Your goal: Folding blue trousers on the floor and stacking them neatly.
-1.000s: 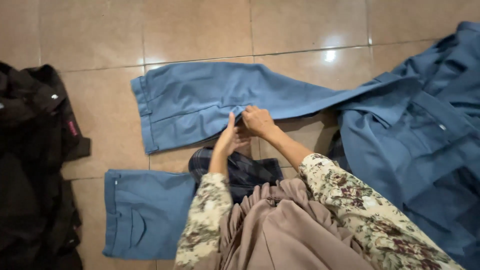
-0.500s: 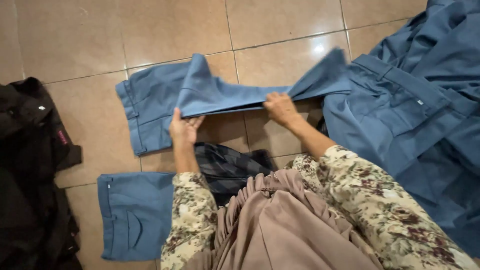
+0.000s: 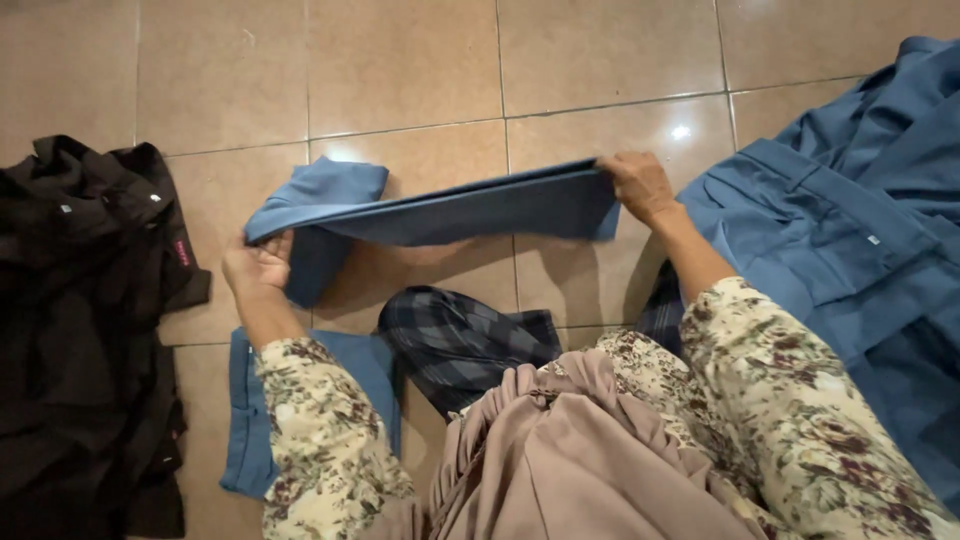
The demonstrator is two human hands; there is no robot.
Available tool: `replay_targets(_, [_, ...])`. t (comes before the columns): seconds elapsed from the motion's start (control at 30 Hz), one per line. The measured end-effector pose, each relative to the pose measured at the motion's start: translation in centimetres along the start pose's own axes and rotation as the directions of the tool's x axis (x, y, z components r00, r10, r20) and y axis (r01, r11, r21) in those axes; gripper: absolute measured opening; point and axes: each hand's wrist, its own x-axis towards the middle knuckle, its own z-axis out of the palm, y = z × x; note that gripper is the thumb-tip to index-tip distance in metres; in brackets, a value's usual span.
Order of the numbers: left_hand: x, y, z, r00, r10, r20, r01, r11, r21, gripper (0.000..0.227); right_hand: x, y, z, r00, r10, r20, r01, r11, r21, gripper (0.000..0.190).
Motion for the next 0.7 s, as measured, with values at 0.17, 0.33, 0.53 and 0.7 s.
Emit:
replay_targets(0.17, [-1.6, 1.2, 3.1, 0.998, 0.054, -0.025, -0.054, 0.998, -0.025, 0.056, 4.2, -1.4, -6.8, 0.984, 0.029, -0.177, -0.023, 0.999, 0.036, 0.031])
replay_targets(0.33, [0.8, -2.9, -2.5, 0.984, 0.028, -0.174, -0.048, 0.993, -0.111, 0.061, 0.2, -2.1, -4.6, 0.991, -0.04, -0.131, 0.04, 0.999, 0.0, 0.014])
replay_targets(0.53, [3.3, -9.5, -13.7, 0.92, -0.165, -0.356, 0.124, 0.983, -0.135, 0.067, -7.6, -5.4, -0.2, 0.988, 0.015, 0.151, -0.015, 1.0, -0.001, 0.015])
replay_targets(0.7, [0.8, -11.1, -15.1, 0.851, -0.281, -0.443, 0.257, 0.96, -0.114, 0.068, -11.8, -7.0, 0.9, 0.889, 0.124, 0.441, -0.167, 0.984, 0.06, 0.023])
